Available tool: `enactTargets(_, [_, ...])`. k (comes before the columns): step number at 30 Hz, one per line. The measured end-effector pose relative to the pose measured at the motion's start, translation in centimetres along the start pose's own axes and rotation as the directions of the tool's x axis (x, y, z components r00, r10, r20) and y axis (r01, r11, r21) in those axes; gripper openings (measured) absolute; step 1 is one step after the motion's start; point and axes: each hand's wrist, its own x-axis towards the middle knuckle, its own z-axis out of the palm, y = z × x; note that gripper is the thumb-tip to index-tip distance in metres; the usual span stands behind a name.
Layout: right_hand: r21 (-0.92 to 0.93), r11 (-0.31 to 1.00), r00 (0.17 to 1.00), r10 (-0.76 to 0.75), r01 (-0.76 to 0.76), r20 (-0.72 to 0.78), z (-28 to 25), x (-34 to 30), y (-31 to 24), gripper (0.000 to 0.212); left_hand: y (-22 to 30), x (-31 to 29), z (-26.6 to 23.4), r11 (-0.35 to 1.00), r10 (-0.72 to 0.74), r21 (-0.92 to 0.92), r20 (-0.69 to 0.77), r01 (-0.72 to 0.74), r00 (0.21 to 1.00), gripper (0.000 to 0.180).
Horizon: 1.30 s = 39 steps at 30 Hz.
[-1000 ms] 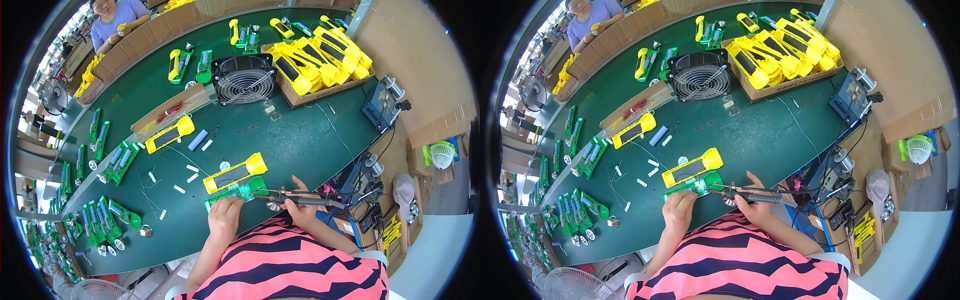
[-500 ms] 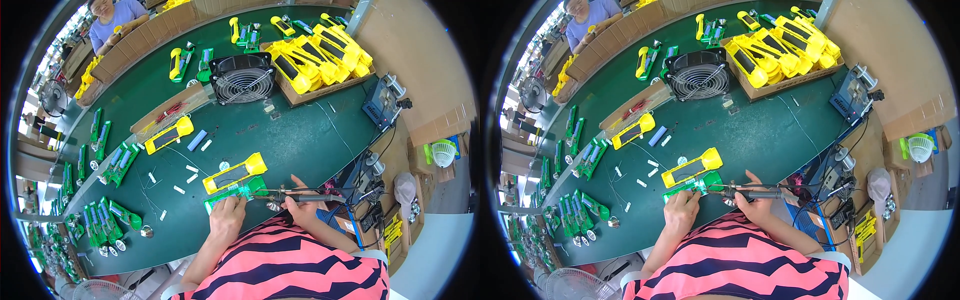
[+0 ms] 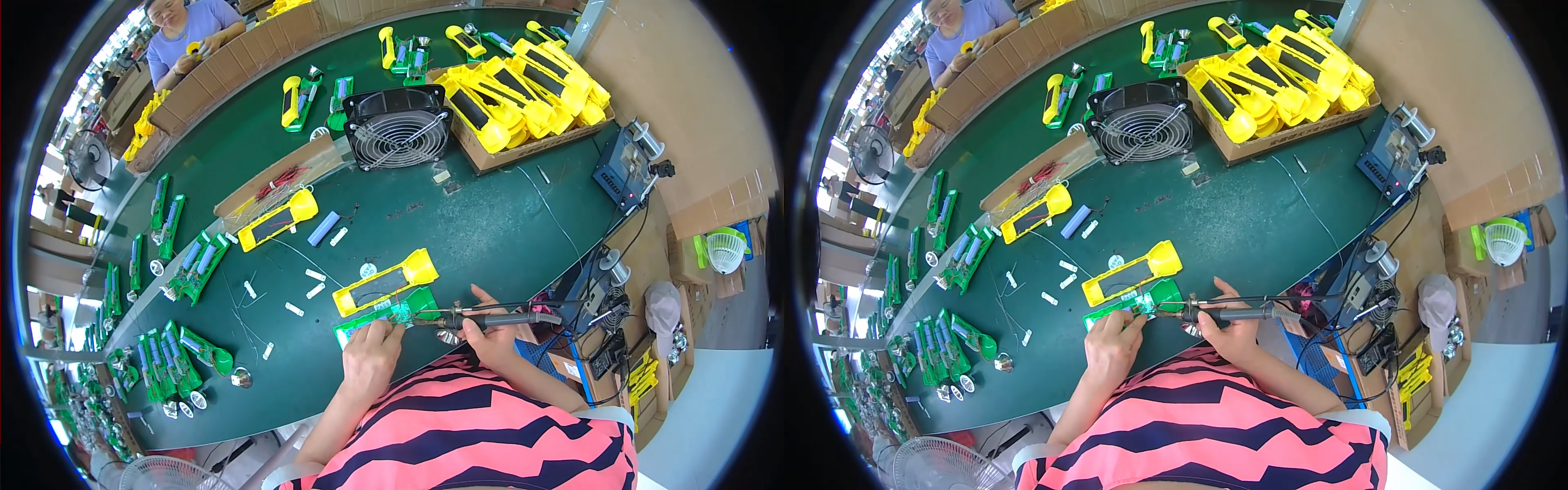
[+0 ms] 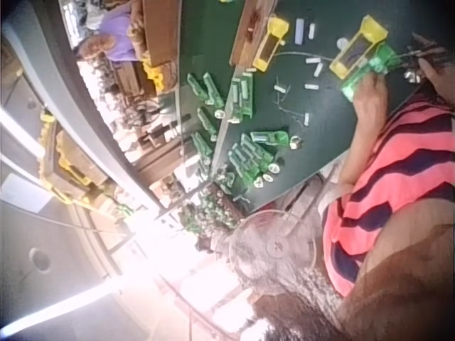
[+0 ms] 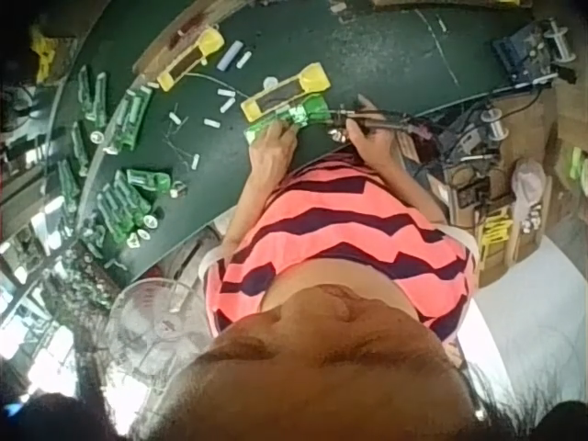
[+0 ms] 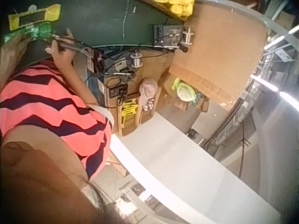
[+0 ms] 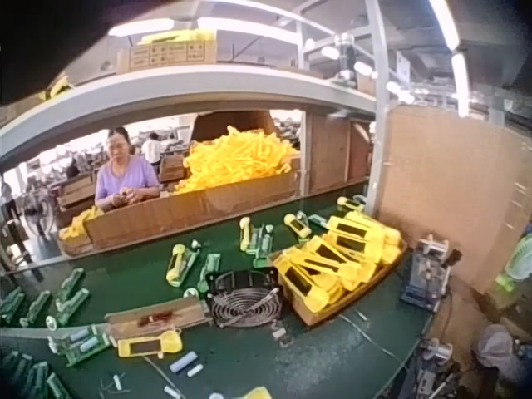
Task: Soldering internal wires and assembling the components of small portable flashlights.
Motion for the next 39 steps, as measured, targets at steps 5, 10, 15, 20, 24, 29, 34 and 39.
enactTargets(5, [-0.044,0.997,0.998,0.061,-0.061,-0.012,-0.1,-0.1,-0.1,0.012,0.0,0.0,0.1,1.000,-0.007,-0.001,0.006,0.007,1.000,0.022])
enactTargets(10, [0.340,0.871,0.896,0.419,-0.354,-0.143,0.0,0.1,-1.4,0.014,0.1,0.0,0.1,1.000,-0.018,0.002,0.010,0.018,1.000,0.022])
enactTargets(15, [0.291,0.924,0.945,0.297,-0.248,-0.137,-0.2,0.0,-1.2,0.015,0.3,0.1,0.1,1.000,-0.026,0.004,0.024,0.026,0.999,0.022])
enactTargets(20, [0.306,0.916,0.938,0.315,-0.260,-0.147,-0.5,-0.2,-1.1,0.016,0.5,0.0,0.2,1.000,-0.014,0.027,0.024,0.013,1.000,0.020])
enactTargets(24, [0.284,0.920,0.930,0.325,-0.269,-0.169,-0.8,-0.1,-1.3,0.014,0.3,-0.1,0.4,1.000,0.000,0.018,-0.008,0.000,1.000,0.019])
enactTargets(29, [0.262,0.935,0.937,0.292,-0.239,-0.189,-1.4,0.0,-1.1,0.014,0.0,-0.5,0.6,0.997,-0.045,-0.066,-0.070,0.040,0.997,0.020])
enactTargets(34, [0.261,0.943,0.929,0.272,-0.205,-0.252,-1.8,0.6,-1.3,0.013,-3.4,0.6,-0.6,0.943,-0.316,-0.200,-0.280,0.267,0.907,0.030])
enactTargets(39, [0.235,0.963,0.925,0.202,-0.129,-0.321,-3.1,1.0,0.2,0.023,-7.3,1.6,1.3,0.887,-0.462,0.026,0.038,0.461,0.886,0.033])
